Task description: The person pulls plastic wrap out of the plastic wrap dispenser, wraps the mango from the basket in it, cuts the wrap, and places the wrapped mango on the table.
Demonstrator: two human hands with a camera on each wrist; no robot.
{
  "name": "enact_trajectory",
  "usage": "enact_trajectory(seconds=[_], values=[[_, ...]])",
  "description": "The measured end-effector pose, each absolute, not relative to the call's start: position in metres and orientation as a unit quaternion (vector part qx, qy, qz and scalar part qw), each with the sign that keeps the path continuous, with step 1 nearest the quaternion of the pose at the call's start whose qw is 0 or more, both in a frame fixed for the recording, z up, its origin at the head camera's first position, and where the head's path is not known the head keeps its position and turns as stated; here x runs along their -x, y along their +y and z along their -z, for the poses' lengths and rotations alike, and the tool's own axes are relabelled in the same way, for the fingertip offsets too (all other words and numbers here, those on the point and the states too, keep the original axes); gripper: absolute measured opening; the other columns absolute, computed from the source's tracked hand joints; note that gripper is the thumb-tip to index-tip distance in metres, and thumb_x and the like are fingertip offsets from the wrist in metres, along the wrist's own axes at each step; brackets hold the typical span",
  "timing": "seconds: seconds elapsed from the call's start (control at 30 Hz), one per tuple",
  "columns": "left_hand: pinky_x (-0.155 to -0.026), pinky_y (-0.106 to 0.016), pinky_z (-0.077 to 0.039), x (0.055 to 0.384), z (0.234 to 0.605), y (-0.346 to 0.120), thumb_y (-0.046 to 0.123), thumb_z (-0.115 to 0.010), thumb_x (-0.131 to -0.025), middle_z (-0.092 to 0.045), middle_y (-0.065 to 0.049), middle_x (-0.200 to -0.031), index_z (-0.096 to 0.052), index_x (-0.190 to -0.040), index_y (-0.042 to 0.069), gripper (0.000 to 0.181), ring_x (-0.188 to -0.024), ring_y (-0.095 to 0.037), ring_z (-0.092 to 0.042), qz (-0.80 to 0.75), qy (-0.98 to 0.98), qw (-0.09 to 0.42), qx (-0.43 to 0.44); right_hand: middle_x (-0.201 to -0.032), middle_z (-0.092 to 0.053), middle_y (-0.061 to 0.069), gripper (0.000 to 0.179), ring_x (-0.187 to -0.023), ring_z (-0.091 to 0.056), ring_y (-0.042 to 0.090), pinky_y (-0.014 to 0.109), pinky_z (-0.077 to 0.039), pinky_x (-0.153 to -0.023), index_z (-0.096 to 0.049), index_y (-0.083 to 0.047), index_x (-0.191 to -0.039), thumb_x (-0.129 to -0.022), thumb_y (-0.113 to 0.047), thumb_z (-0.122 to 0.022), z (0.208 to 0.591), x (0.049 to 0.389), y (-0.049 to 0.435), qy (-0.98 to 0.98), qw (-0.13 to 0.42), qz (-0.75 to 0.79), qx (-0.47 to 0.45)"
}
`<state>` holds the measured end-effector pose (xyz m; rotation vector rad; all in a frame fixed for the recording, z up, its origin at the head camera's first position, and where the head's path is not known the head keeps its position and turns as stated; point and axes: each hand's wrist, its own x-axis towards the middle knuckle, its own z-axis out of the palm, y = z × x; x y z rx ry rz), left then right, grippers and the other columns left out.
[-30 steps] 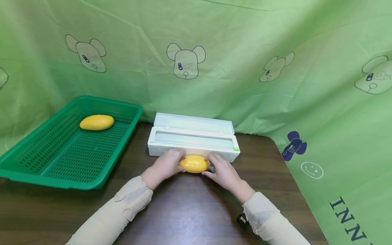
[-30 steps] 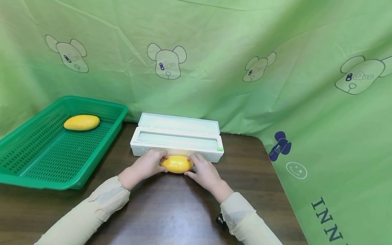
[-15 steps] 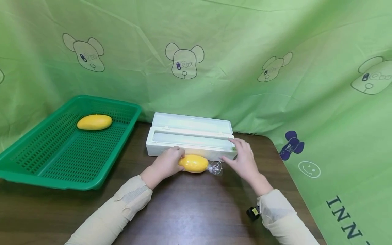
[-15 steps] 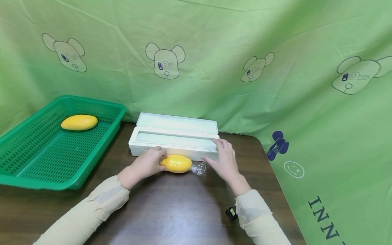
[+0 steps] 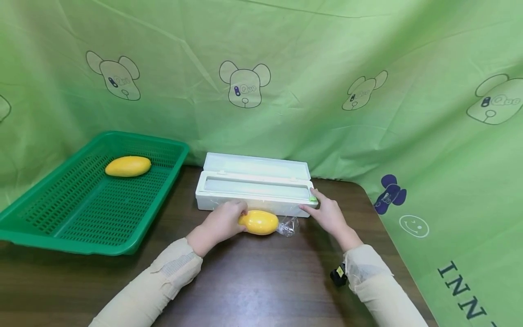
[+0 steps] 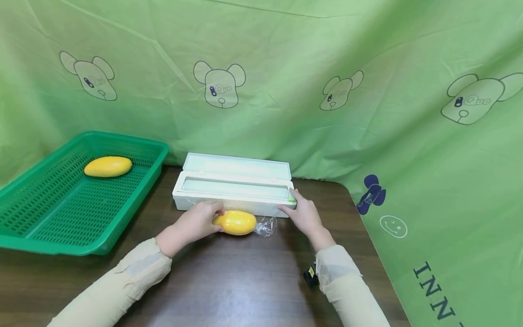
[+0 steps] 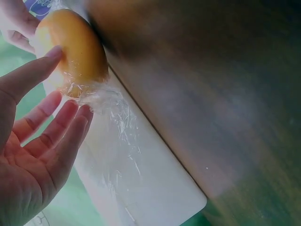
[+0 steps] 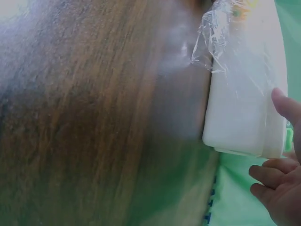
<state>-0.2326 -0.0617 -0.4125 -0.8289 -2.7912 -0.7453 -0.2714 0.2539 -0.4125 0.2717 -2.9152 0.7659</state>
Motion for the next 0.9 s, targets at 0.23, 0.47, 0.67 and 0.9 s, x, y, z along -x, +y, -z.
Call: enact_trajectory(seconds=[0.23,0.47,0.67,0.9], values=[[-0.077,-0.04,-0.054,0.238,0.397,-0.053,0.014,-0.091,-0.078,-0.065,-0.008,-0.091,-0.066,-0.096,0.004,0.032,-0.082,-0.024,-0.062,0.24,-0.93,0.051,0.273,-0.146,-0.046,0.028,0.076,-0.126,-0.051,0.052,0.058,-0.043,-0.103,-0.045,0.006,-0.148,-0.092,-0.033,-0.078,0.415,0.272,0.255,-0.96,0.093,-0.244,-0.097],[-0.089,-0.037,-0.052,0.273,0.344,-0.014,0.019,-0.084,-0.087,-0.07,-0.006,-0.103,-0.07,-0.106,0.005,0.027,-0.098,-0.023,-0.065,0.239,-0.915,-0.007,0.326,-0.123,-0.059,0.038,0.078,-0.08,-0.061,0.04,0.055,-0.05,-0.085,-0.046,0.008,-0.147,-0.09,-0.031,-0.081,0.416,0.275,0.256,-0.961,0.104,-0.242,-0.087],[-0.084,-0.028,-0.05,0.32,0.319,0.029,0.009,-0.081,-0.087,-0.07,-0.004,-0.095,-0.072,-0.103,0.003,0.019,-0.092,-0.018,-0.063,0.216,-0.888,-0.091,0.396,-0.126,-0.061,0.034,0.077,-0.087,-0.063,0.039,0.056,-0.05,-0.087,-0.05,0.007,-0.146,-0.087,-0.03,-0.084,0.418,0.28,0.261,-0.958,0.111,-0.247,-0.096],[-0.074,-0.024,-0.05,0.346,0.327,0.067,0.007,-0.077,-0.089,-0.073,-0.005,-0.097,-0.076,-0.101,0.004,0.012,-0.083,-0.013,-0.062,0.202,-0.887,-0.152,0.387,-0.119,-0.066,0.032,0.078,-0.069,-0.056,0.03,0.052,-0.052,-0.083,-0.053,0.004,-0.145,-0.083,-0.028,-0.087,0.42,0.278,0.265,-0.95,0.116,-0.267,-0.11]])
